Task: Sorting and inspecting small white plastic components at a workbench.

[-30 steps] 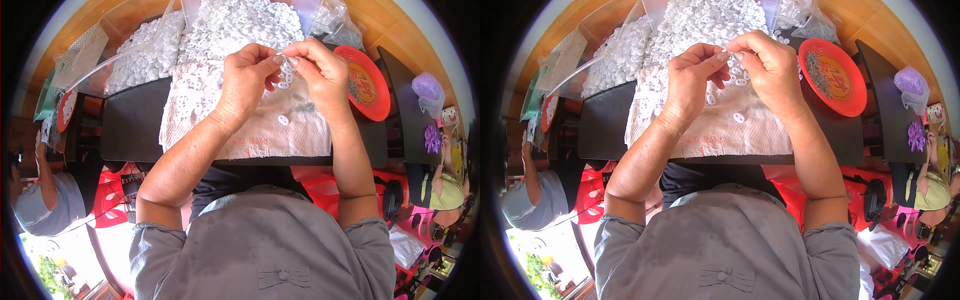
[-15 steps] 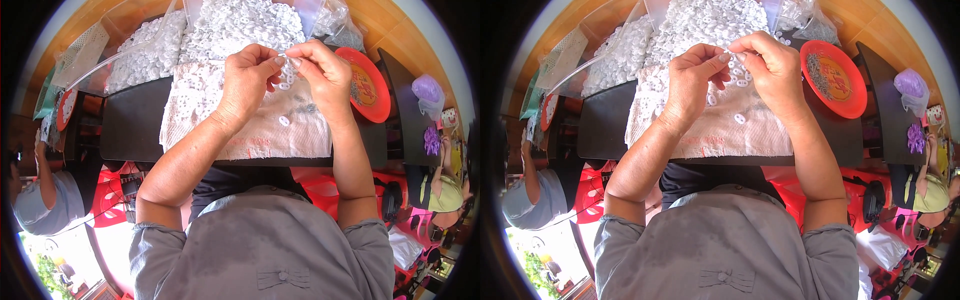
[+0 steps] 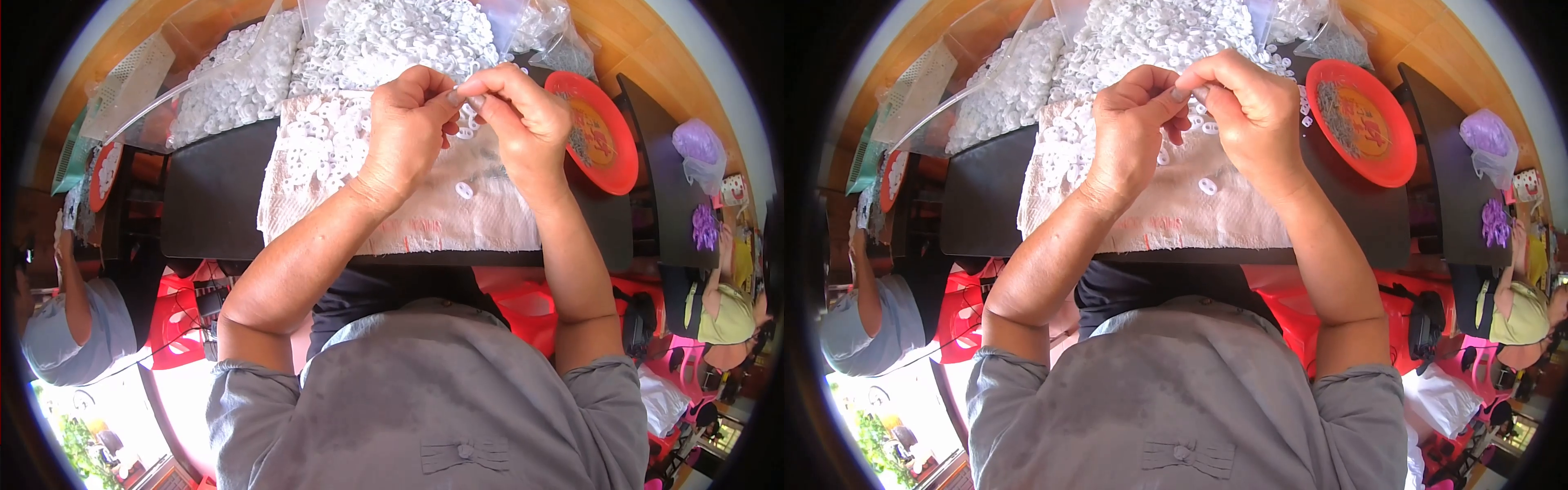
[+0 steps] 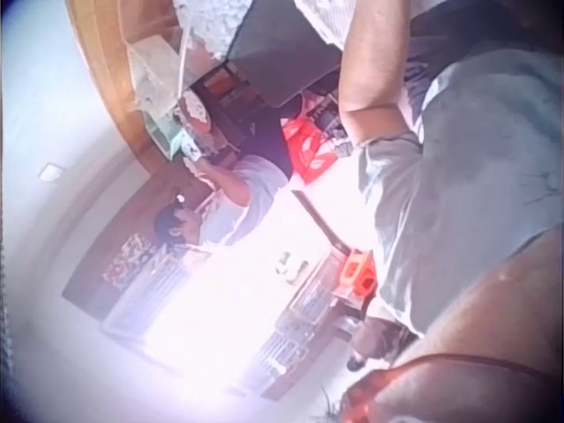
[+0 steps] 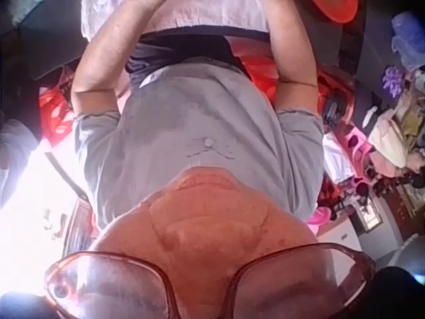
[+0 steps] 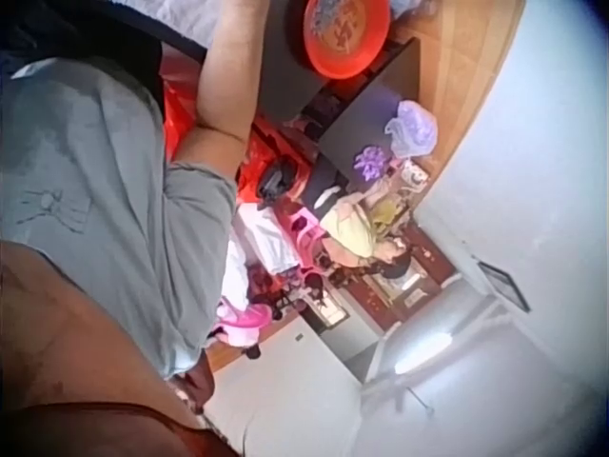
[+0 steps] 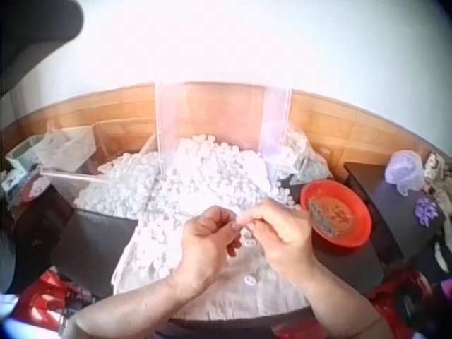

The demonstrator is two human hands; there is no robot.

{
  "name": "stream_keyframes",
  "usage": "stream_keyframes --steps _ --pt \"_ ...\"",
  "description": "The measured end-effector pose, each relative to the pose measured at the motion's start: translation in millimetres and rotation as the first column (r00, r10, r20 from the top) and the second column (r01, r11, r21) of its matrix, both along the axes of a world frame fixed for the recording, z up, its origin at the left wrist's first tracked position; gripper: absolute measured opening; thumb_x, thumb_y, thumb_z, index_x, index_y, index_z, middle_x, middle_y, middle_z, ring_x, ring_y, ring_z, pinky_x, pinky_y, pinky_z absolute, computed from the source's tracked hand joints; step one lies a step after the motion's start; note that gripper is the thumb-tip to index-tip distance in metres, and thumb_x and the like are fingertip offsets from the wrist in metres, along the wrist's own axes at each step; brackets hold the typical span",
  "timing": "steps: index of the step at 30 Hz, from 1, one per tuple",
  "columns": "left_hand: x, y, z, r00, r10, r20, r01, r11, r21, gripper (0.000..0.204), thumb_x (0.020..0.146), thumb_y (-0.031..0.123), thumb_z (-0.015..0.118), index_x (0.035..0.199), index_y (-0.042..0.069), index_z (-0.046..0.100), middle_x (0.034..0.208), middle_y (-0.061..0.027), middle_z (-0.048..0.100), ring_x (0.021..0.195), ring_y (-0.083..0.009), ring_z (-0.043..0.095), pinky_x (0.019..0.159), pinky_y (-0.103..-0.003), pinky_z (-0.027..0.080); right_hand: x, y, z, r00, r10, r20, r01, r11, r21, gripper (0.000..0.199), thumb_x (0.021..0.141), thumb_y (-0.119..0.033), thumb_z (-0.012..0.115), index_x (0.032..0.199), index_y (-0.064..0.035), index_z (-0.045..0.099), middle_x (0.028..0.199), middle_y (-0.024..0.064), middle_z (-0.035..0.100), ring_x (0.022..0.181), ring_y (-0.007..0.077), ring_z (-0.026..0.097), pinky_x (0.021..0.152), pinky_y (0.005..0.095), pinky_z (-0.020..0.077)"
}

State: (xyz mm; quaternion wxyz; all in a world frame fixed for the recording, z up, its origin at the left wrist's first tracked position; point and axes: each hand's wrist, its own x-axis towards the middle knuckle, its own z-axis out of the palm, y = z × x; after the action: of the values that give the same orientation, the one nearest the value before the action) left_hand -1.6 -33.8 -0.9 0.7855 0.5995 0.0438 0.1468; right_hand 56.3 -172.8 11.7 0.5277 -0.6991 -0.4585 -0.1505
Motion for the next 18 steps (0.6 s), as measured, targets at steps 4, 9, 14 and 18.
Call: stream_keyframes --steps 4,9,14,18 --pt "3 3 0 1.000 -0.012 0.018 0.010 0.995 0.103 0.008 0.089 0.006 0.062 0.090 -0.002 0.062 0.072 -0.0056 0.061 0.063 -0.0123 0.057 0.053 -0.025 0.044 0 2 2 0.997 -0.005 -0.083 0.007 1.000 0.015 0.019 0.085 0.011 0.055 0.097 0.0004 0.066 0.088 0.0021 0.066 0.077 0.0059 0.060 0.064 0.0191 0.0475" --pt "7 7 -2 0.998 -0.044 -0.047 0.043 0.999 -0.018 0.009 0.090 0.007 0.061 0.090 -0.003 0.061 0.071 -0.0062 0.060 0.062 -0.0134 0.057 0.051 -0.026 0.044 7 2 0 0.987 -0.018 -0.158 0.008 0.998 -0.061 0.019 0.089 0.004 0.056 0.106 -0.0007 0.063 0.093 0.0022 0.067 0.083 0.0065 0.061 0.067 0.0201 0.0493" --pt "7 6 -2 0.996 -0.061 -0.070 0.054 0.993 -0.102 0.012 0.091 0.008 0.061 0.090 -0.003 0.062 0.071 -0.0073 0.060 0.060 -0.0152 0.057 0.052 -0.027 0.044 10 0 -1 0.930 -0.015 -0.366 0.006 1.000 -0.027 0.018 0.092 -0.003 0.059 0.109 -0.0033 0.064 0.093 0.0016 0.066 0.082 0.0064 0.061 0.069 0.0210 0.0504" --pt "8 8 -3 0.995 -0.072 -0.066 0.061 0.987 -0.148 0.012 0.091 0.008 0.061 0.090 -0.003 0.062 0.072 -0.0075 0.061 0.060 -0.0155 0.057 0.052 -0.027 0.044 11 0 0 0.915 -0.043 -0.401 0.026 0.999 -0.047 0.014 0.092 -0.007 0.060 0.105 -0.0036 0.064 0.090 0.0011 0.066 0.080 0.0062 0.060 0.068 0.0211 0.0498"
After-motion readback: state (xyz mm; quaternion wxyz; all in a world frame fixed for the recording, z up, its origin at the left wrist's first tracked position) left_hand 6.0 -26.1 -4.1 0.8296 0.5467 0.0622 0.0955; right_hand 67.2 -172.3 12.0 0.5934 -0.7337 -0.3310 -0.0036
